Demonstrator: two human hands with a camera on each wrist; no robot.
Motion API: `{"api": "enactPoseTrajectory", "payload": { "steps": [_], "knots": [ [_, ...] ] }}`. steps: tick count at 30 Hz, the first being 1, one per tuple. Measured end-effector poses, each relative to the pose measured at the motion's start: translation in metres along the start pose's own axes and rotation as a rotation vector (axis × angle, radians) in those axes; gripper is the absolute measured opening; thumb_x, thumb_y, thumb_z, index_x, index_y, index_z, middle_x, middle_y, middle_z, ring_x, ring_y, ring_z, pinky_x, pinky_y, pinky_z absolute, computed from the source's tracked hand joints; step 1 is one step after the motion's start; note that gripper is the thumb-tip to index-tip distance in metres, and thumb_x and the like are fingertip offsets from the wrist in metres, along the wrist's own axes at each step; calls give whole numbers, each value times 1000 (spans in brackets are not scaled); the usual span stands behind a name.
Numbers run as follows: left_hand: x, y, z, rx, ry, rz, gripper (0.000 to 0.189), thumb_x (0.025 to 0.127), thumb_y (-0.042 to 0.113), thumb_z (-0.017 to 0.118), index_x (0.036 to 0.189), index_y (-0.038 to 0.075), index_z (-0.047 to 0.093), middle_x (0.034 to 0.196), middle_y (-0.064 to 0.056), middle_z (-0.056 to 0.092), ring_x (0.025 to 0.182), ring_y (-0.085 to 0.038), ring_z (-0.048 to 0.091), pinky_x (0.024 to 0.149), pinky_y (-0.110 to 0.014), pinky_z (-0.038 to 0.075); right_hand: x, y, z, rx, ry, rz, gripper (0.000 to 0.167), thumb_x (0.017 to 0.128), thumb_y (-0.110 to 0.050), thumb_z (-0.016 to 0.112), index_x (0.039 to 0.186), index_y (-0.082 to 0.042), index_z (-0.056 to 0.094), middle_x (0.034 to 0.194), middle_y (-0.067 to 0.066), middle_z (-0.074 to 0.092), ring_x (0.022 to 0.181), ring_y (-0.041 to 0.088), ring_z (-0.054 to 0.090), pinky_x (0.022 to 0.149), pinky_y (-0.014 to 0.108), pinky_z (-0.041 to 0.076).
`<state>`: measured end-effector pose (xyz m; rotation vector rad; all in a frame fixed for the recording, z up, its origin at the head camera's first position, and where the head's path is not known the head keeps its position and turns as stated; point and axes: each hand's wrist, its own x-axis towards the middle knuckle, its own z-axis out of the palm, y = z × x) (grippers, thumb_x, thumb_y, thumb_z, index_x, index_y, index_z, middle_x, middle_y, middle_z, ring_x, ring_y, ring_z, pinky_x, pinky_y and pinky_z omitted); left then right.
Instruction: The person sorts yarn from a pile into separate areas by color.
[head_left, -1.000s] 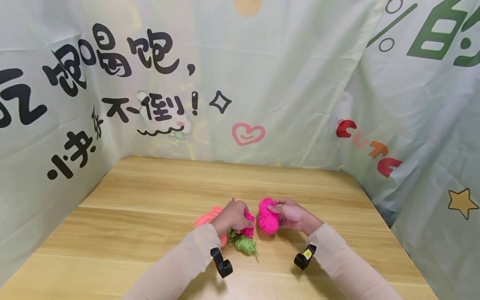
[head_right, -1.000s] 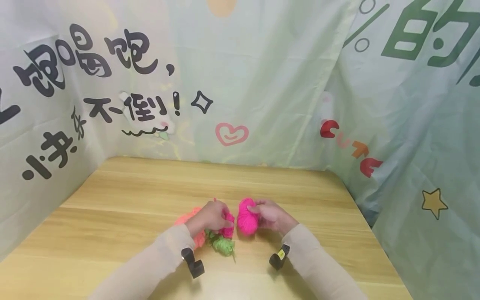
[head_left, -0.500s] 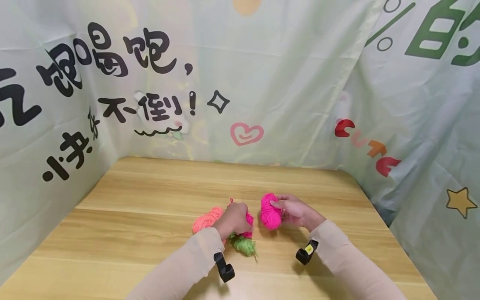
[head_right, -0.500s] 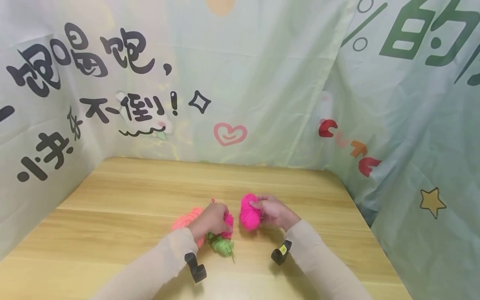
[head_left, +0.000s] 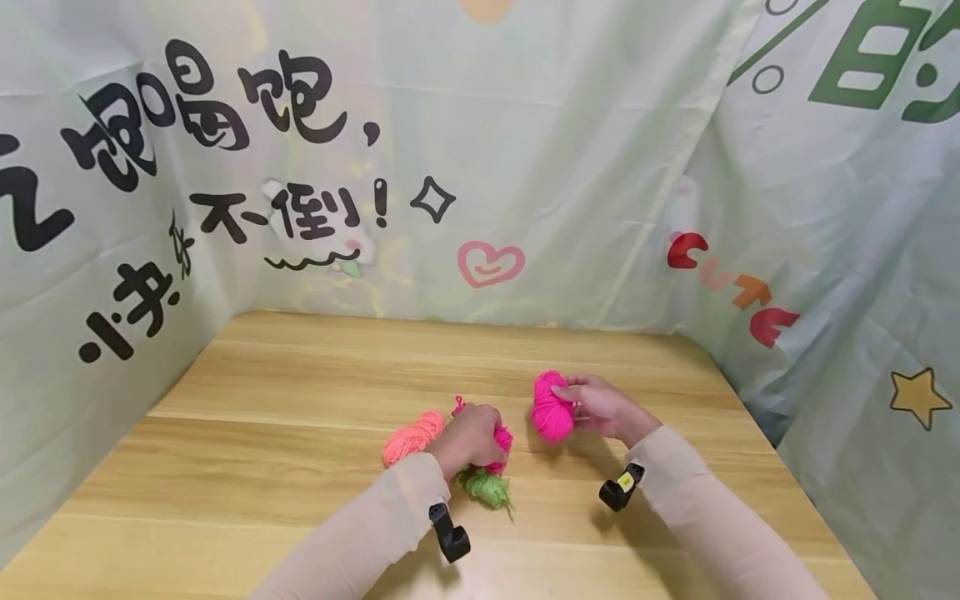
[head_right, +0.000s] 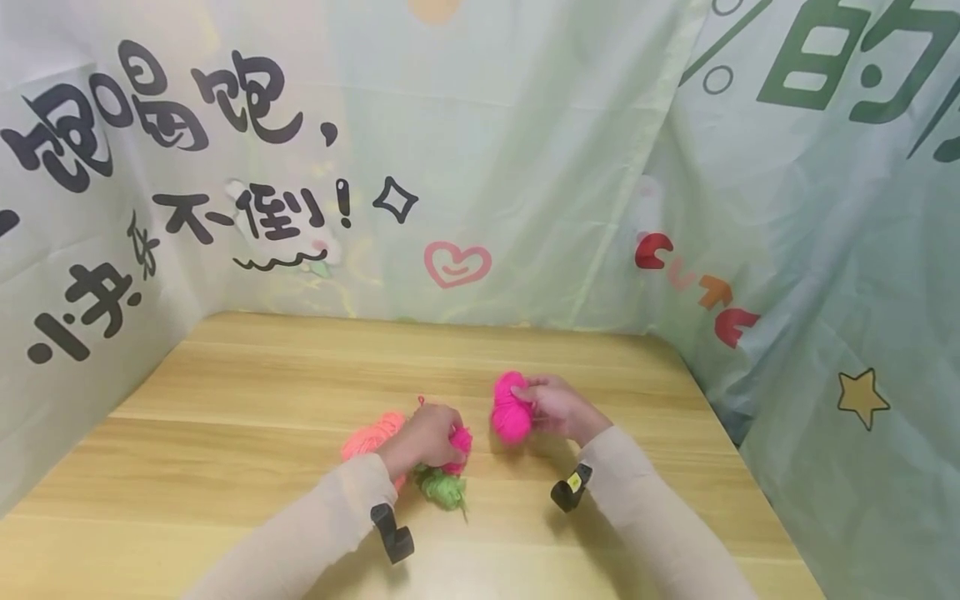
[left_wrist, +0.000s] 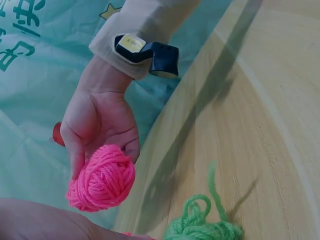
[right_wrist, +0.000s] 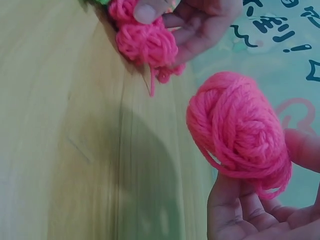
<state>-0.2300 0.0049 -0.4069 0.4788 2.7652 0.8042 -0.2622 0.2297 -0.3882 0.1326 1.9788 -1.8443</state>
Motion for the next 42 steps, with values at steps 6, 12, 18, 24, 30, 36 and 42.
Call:
{"api": "enactPoseTrajectory", "payload": {
  "steps": [6, 12, 18, 24, 30, 36, 42],
  "knots": [
    [-1, 0, 1, 47, -5, -2, 36, 73, 20, 85, 99, 2, 68, 86, -6, 61, 74, -18, 53, 63, -29, 49, 2, -2, -7, 9, -2, -9, 33, 97, -13, 57, 121, 1, 40, 86, 5, 52, 68, 13, 52, 63, 29, 49],
    [-3, -1, 2, 77, 11, 15, 36, 73, 20, 86, 97, 2, 67, 85, -5, 60, 81, -19, 52, 68, -32, 48, 5, -4, -17, 8, 13, -11, 33, 98, -14, 56, 122, 2, 41, 90, 6, 52, 72, 15, 53, 66, 30, 51],
    [-3, 0, 2, 103, 19, 44, 28, 72, 18, 85, 87, 5, 64, 77, -2, 56, 72, -17, 49, 61, -28, 46, 7, -6, -28, -6, 29, -10, 37, 99, -16, 55, 127, 2, 38, 93, 6, 54, 74, 15, 54, 67, 30, 52],
    [-3, 1, 3, 102, 14, 50, 30, 72, 15, 82, 94, 3, 66, 81, -2, 58, 73, -17, 50, 61, -28, 46, 7, -4, -38, -5, 42, -15, 39, 100, -17, 55, 128, 2, 35, 96, 6, 53, 76, 15, 55, 69, 31, 52],
    [-2, 1, 4, 105, 12, 56, 26, 72, 14, 80, 92, 4, 66, 80, -2, 57, 76, -17, 49, 63, -28, 45, 8, -2, -47, 23, 36, -23, 23, 100, -17, 55, 114, -4, 42, 91, 4, 55, 73, 14, 56, 68, 30, 52],
    [0, 1, 2, 110, 17, 64, 26, 73, 14, 79, 92, 5, 66, 80, -3, 59, 74, -17, 51, 63, -29, 47, 8, -2, -55, 23, 48, -53, 17, 100, -16, 54, 109, -6, 44, 88, 2, 56, 71, 11, 55, 66, 29, 51],
    [0, 0, 4, 97, -4, 55, 30, 74, 15, 80, 99, 3, 67, 82, -4, 61, 71, -17, 52, 61, -28, 48, 9, -1, -61, 28, 63, -36, 15, 100, -15, 54, 108, -6, 45, 90, 3, 53, 73, 12, 55, 67, 29, 50]
  ]
}}
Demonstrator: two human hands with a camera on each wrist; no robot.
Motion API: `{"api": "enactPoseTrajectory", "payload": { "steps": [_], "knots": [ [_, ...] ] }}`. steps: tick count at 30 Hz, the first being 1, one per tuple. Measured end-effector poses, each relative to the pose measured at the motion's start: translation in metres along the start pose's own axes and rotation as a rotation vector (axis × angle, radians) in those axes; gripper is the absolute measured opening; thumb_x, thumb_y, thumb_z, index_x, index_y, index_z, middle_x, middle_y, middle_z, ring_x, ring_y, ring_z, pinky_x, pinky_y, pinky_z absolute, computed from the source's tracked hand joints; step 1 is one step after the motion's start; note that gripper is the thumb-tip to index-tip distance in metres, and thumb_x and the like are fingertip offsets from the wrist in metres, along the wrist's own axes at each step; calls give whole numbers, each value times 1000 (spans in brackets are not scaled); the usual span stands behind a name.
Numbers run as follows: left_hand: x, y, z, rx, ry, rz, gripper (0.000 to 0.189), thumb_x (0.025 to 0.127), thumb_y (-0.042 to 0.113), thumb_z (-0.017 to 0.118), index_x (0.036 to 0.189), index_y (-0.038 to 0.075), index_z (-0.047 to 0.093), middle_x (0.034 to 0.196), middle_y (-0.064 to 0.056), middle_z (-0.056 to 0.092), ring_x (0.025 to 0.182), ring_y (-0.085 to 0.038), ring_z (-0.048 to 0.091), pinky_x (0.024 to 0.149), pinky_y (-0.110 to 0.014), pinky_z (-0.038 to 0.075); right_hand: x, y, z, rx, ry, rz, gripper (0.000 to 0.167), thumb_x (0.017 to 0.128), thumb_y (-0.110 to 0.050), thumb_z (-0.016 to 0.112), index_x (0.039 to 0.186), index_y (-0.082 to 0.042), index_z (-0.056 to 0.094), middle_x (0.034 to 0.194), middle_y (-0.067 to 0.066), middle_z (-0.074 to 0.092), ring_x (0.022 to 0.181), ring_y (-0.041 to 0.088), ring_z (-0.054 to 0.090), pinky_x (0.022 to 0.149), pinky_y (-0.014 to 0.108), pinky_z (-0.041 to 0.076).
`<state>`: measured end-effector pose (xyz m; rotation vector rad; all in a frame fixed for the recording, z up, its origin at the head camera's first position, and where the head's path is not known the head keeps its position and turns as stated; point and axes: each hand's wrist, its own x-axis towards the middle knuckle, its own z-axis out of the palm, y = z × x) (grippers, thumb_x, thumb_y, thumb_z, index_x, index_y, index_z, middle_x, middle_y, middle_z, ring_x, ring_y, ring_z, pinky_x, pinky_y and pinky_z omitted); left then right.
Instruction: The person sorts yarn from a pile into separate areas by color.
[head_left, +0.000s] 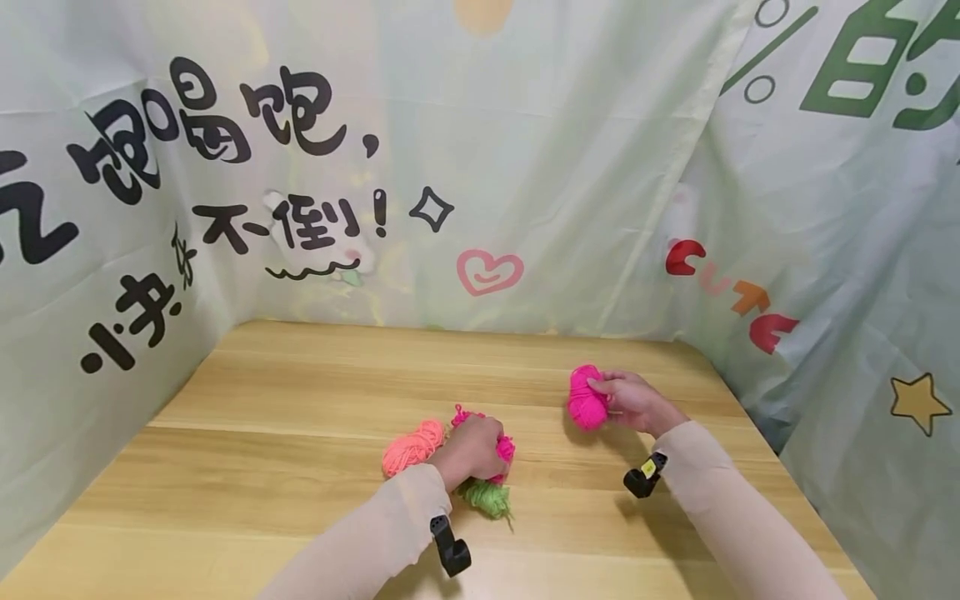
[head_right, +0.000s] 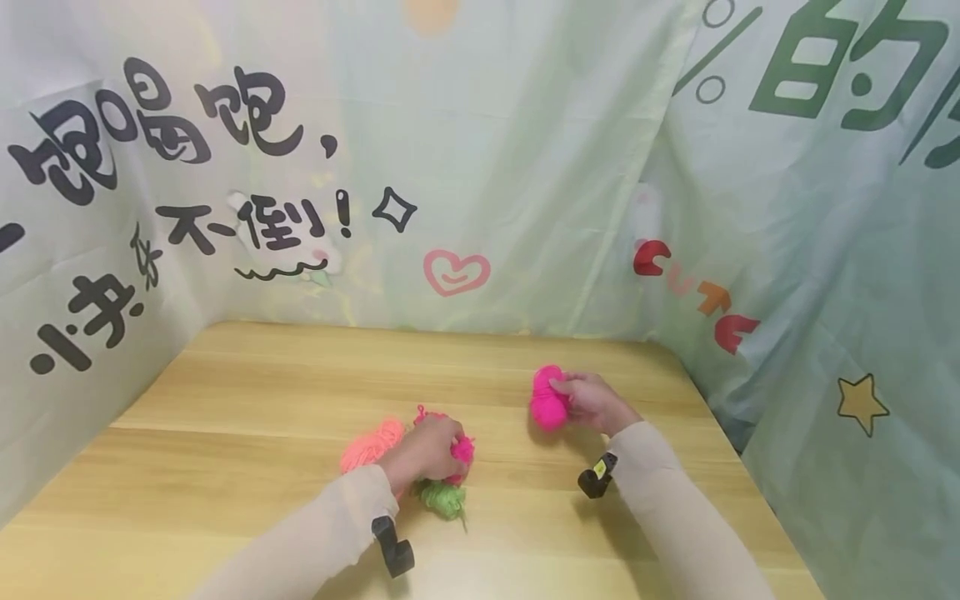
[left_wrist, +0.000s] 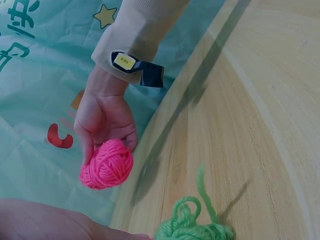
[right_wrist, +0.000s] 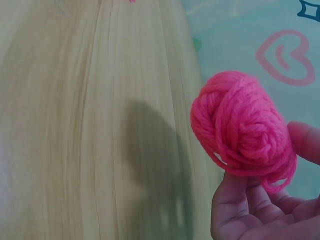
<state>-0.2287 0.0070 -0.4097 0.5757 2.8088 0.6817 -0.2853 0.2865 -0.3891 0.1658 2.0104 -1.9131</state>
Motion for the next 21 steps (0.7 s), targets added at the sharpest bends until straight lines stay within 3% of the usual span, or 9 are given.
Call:
{"api": "enactPoseTrajectory", "payload": {
  "steps": [8, 21],
  "knots": [
    [-1, 1, 0, -14, 7, 4, 27, 74, 14, 80, 95, 3, 66, 78, -3, 57, 66, -16, 50, 56, -26, 46, 3, 3, -9, -8, 14, 0, 21, 101, -17, 52, 114, -4, 43, 92, 2, 56, 75, 12, 57, 69, 29, 52],
    [-2, 3, -3, 1, 4, -6, 36, 75, 15, 80, 106, 1, 67, 89, -6, 64, 77, -17, 55, 67, -29, 49, 8, 5, -23, 32, 13, 18, 17, 101, -15, 52, 111, -7, 42, 87, 1, 58, 73, 11, 60, 68, 28, 52]
  ]
}}
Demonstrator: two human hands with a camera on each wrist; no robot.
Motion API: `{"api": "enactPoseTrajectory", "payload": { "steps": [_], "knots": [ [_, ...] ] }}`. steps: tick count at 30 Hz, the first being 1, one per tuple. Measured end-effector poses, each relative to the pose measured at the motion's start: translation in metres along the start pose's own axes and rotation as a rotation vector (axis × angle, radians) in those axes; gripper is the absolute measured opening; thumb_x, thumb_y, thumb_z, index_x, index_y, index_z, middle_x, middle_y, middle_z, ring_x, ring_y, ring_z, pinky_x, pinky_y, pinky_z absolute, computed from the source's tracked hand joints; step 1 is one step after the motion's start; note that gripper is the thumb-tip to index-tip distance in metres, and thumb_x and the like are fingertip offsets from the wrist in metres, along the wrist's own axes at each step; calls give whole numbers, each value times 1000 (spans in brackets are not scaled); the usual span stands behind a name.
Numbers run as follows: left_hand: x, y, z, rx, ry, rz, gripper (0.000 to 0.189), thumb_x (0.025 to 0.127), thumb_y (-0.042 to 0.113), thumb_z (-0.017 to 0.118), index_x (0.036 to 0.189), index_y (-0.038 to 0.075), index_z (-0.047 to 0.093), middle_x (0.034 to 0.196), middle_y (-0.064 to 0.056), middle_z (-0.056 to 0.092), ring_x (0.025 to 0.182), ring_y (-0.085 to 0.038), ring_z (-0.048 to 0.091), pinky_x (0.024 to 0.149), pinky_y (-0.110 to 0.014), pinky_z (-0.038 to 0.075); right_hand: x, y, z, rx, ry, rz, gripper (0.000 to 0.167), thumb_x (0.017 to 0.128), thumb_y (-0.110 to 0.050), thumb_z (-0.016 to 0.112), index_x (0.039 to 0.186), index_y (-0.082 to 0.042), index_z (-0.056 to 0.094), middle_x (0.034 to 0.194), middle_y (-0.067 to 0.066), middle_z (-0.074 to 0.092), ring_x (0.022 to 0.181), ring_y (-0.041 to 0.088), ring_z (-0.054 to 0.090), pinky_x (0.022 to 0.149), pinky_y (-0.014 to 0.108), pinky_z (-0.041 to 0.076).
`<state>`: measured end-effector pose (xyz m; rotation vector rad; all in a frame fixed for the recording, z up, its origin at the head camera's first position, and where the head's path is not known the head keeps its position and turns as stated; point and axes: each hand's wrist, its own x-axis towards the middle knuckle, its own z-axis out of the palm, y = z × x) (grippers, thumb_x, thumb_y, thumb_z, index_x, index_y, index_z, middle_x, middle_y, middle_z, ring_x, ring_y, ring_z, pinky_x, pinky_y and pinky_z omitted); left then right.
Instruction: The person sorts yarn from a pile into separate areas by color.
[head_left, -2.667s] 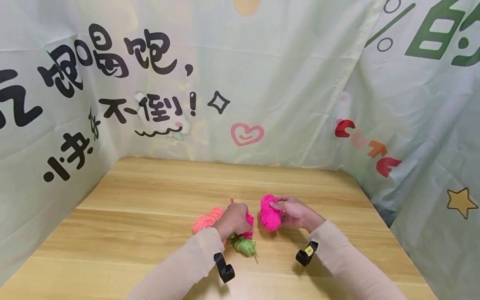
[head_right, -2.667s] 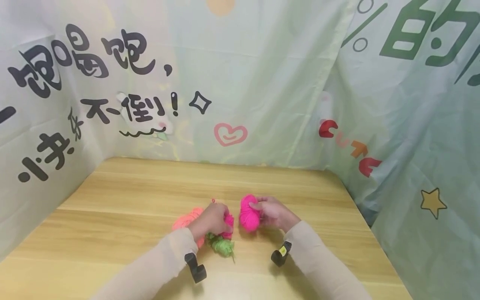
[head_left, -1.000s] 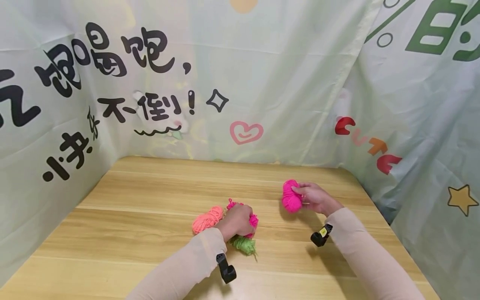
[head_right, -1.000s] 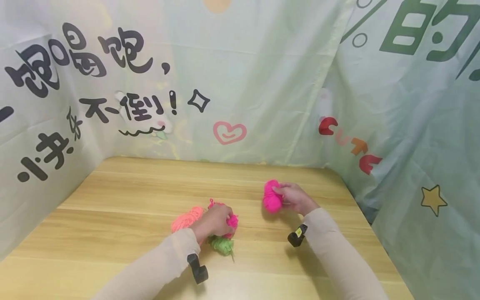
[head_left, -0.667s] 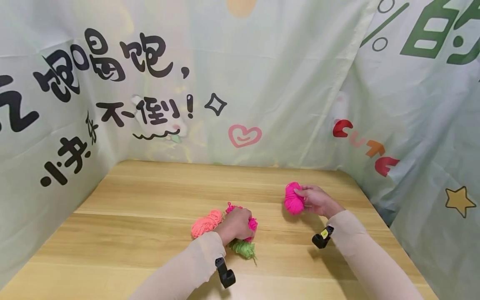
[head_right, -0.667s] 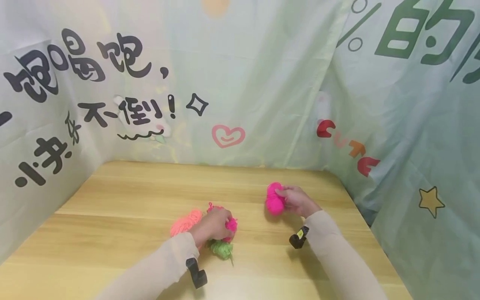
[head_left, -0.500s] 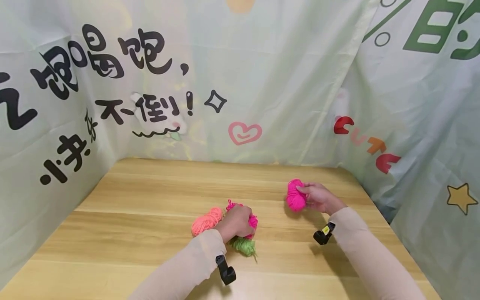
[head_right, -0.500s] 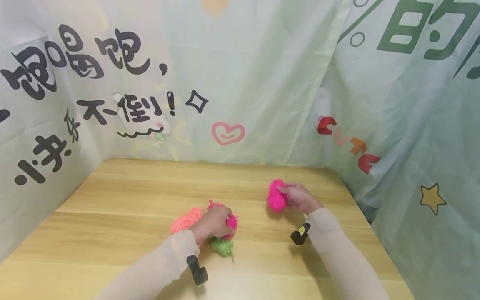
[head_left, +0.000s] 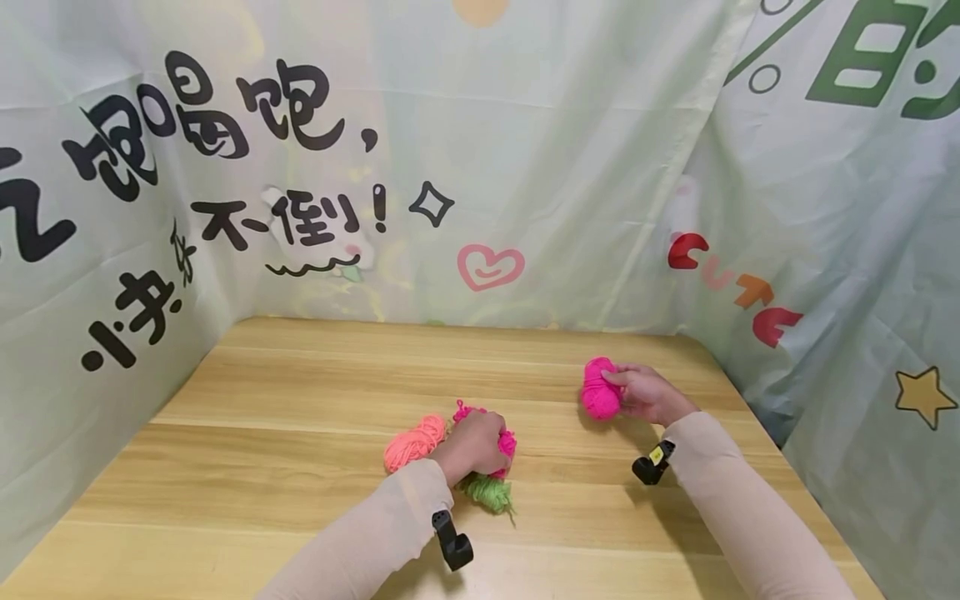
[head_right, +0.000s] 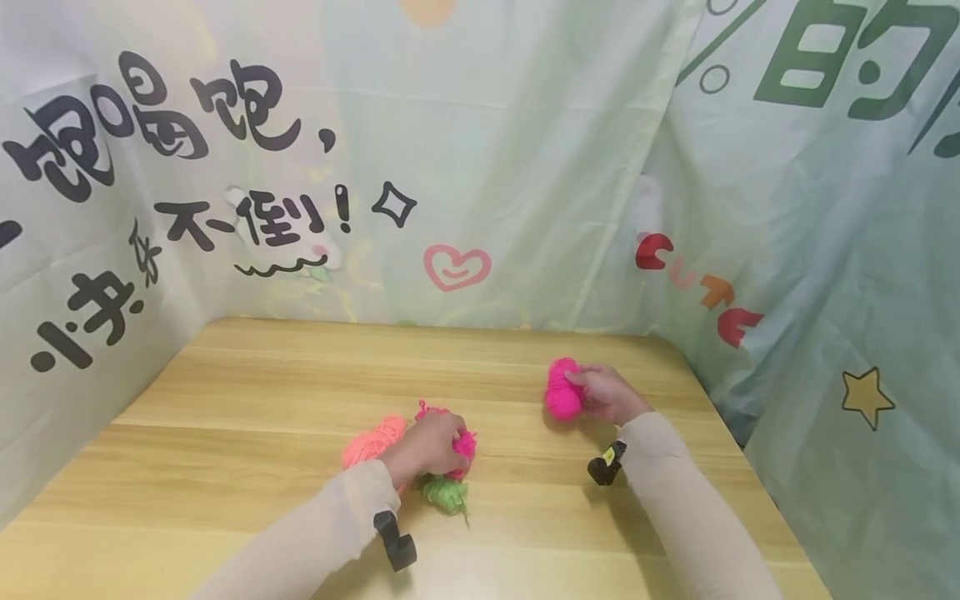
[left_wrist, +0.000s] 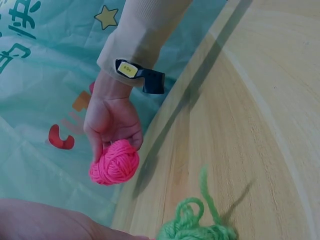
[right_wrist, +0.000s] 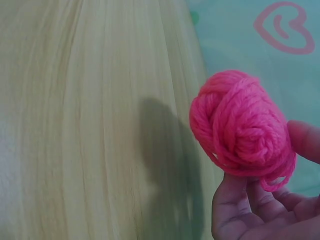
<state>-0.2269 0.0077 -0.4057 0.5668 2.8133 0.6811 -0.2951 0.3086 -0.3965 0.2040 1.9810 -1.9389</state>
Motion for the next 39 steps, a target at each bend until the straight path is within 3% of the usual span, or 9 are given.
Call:
{"api": "enactPoseTrajectory", "payload": {
  "steps": [8, 18, 28, 35, 39],
  "knots": [
    [-1, 0, 1, -17, -6, 11, 33, 76, 11, 78, 104, 3, 64, 80, -2, 58, 70, -15, 52, 60, -27, 47, 2, 1, -6, -19, 41, 13, 21, 101, -18, 52, 115, -6, 42, 89, 2, 55, 74, 12, 58, 68, 29, 52],
    [-1, 2, 1, -40, 6, 22, 15, 79, 7, 72, 88, 8, 60, 71, -1, 53, 63, -15, 50, 53, -26, 45, 4, 1, -15, -11, 51, 25, 20, 99, -16, 55, 114, -7, 45, 89, 3, 55, 74, 13, 58, 68, 30, 54],
    [3, 4, 0, -57, -1, 23, 26, 82, 10, 71, 106, 4, 64, 78, -2, 57, 66, -15, 53, 55, -26, 47, 6, 1, -24, -64, 87, 30, 19, 99, -18, 57, 113, -7, 49, 89, 3, 53, 75, 13, 55, 68, 30, 54],
    [5, 7, -2, -61, -3, 25, 34, 82, 12, 71, 114, 2, 64, 89, -6, 63, 72, -15, 54, 60, -26, 48, 6, -2, -29, -72, 99, 20, 16, 100, -17, 53, 110, -7, 46, 81, 0, 48, 64, 8, 46, 63, 25, 50],
    [4, 9, -3, -88, -16, 10, 39, 83, 12, 71, 120, 2, 62, 97, -9, 65, 71, -15, 55, 56, -25, 48, 5, -1, -31, -77, 109, 24, 18, 101, -17, 52, 114, -7, 45, 78, -1, 48, 60, 7, 44, 61, 24, 48]
  ]
}}
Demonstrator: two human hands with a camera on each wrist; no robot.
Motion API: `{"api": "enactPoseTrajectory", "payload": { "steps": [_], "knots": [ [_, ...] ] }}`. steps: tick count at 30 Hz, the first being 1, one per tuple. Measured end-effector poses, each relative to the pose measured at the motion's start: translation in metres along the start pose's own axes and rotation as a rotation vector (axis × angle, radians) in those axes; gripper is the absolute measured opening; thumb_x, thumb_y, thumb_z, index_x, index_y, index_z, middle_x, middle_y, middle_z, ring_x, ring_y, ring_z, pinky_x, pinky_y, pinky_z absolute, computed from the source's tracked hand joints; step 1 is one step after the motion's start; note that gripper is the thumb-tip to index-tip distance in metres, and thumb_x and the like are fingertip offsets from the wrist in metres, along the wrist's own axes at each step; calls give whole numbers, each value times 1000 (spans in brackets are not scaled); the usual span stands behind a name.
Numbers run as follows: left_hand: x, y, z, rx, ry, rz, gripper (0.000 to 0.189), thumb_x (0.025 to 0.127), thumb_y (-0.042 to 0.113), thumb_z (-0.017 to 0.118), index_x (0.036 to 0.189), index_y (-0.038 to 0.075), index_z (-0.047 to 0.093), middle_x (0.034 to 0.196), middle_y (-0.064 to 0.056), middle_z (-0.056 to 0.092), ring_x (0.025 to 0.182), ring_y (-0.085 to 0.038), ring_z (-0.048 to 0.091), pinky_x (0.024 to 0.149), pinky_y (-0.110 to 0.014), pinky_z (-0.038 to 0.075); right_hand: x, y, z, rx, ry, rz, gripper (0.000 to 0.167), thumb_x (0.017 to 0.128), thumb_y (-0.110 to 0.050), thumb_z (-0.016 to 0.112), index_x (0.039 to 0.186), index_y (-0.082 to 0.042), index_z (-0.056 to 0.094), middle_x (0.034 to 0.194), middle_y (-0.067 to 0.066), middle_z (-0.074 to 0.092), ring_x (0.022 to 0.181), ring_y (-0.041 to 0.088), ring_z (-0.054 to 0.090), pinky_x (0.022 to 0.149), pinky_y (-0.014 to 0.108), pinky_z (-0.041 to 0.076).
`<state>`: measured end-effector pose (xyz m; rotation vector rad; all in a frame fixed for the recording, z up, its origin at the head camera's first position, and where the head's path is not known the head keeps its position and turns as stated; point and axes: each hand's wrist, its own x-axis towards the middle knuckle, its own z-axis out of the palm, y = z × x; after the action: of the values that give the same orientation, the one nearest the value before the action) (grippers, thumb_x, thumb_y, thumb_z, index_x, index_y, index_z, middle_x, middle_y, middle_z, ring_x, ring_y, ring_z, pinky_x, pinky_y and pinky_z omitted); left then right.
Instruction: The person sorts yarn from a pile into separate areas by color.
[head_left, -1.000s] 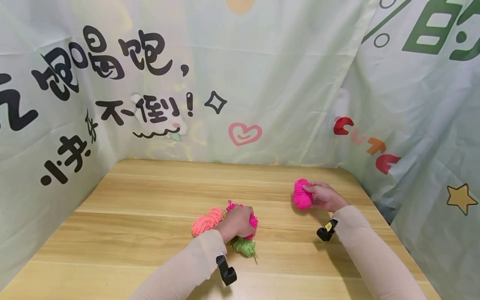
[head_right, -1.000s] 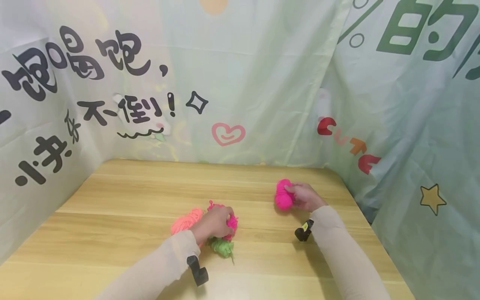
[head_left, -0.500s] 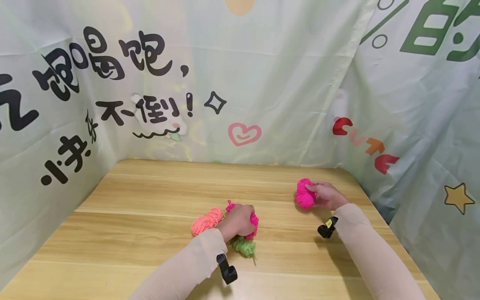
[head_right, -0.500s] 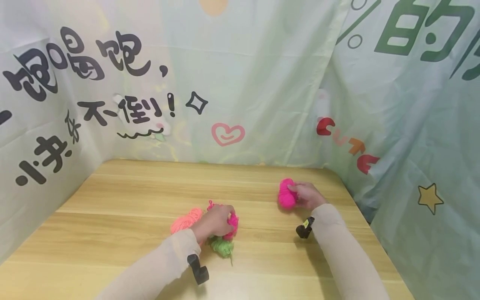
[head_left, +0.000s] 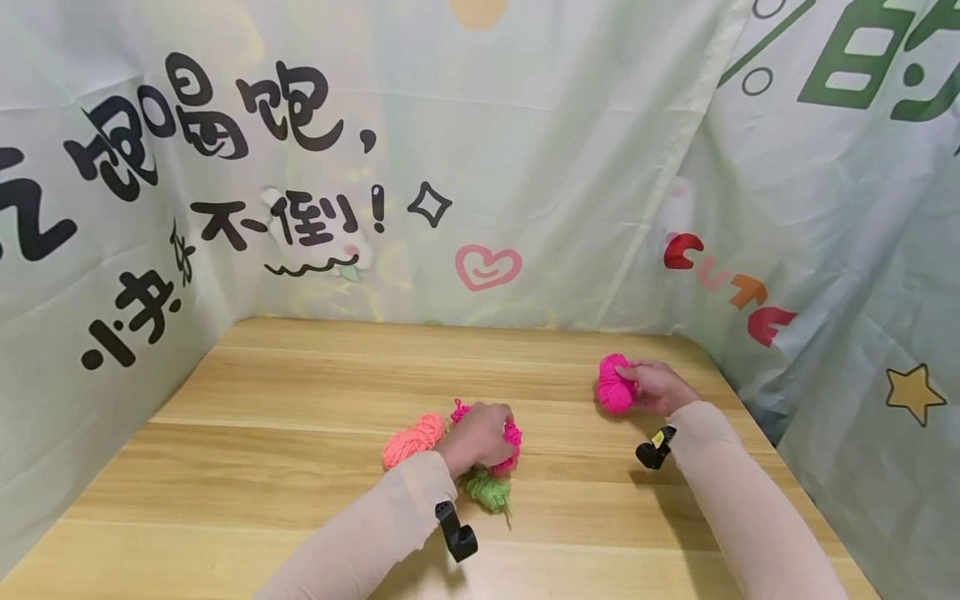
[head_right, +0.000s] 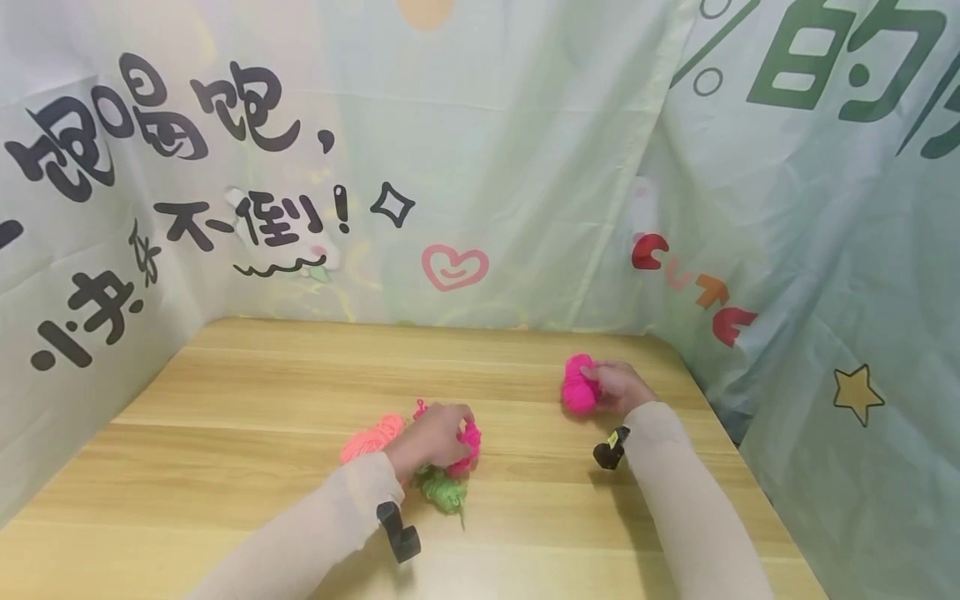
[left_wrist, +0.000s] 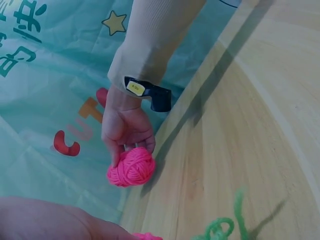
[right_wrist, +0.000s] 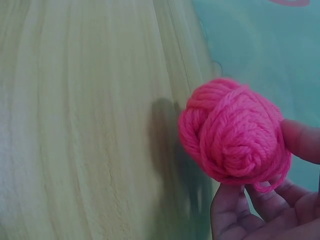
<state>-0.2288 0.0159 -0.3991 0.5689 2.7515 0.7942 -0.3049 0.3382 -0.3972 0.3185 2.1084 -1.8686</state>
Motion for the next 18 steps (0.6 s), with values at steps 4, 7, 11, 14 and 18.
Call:
{"api": "enactPoseTrajectory", "payload": {
  "steps": [4, 7, 11, 14, 18],
  "knots": [
    [1, 2, -1, -69, -21, -24, 39, 85, 11, 70, 122, 2, 60, 86, -8, 64, 56, -12, 56, 47, -26, 47, 0, 0, -1, -7, 17, 2, 20, 100, -17, 53, 117, -7, 46, 77, -2, 47, 60, 6, 43, 62, 24, 48],
    [1, 4, -3, -127, -44, -40, 33, 86, 11, 71, 117, 2, 60, 69, -5, 62, 46, -13, 57, 43, -27, 46, 1, 1, -2, -12, 31, 4, 19, 100, -17, 54, 115, -8, 47, 77, -2, 47, 62, 7, 44, 62, 23, 47],
    [2, 7, -5, -139, -56, -51, 31, 87, 13, 72, 114, 4, 60, 62, -3, 60, 46, -15, 59, 44, -27, 46, 5, 3, -3, -13, 35, 11, 21, 100, -17, 55, 116, -7, 47, 81, -1, 47, 67, 8, 46, 63, 24, 49],
    [3, 9, -6, -132, -50, -42, 35, 86, 14, 74, 116, 4, 60, 62, -3, 60, 48, -18, 62, 44, -27, 47, 7, 5, -5, -24, 32, 10, 26, 100, -17, 54, 121, -4, 46, 82, -1, 48, 69, 8, 47, 64, 24, 49],
    [6, 10, -8, -145, -52, -36, 36, 85, 13, 74, 117, 3, 60, 63, -3, 60, 50, -20, 64, 45, -28, 49, 10, 7, -5, -33, 38, 11, 34, 100, -16, 54, 127, 0, 42, 84, -1, 49, 72, 9, 49, 66, 25, 50]
  ]
}}
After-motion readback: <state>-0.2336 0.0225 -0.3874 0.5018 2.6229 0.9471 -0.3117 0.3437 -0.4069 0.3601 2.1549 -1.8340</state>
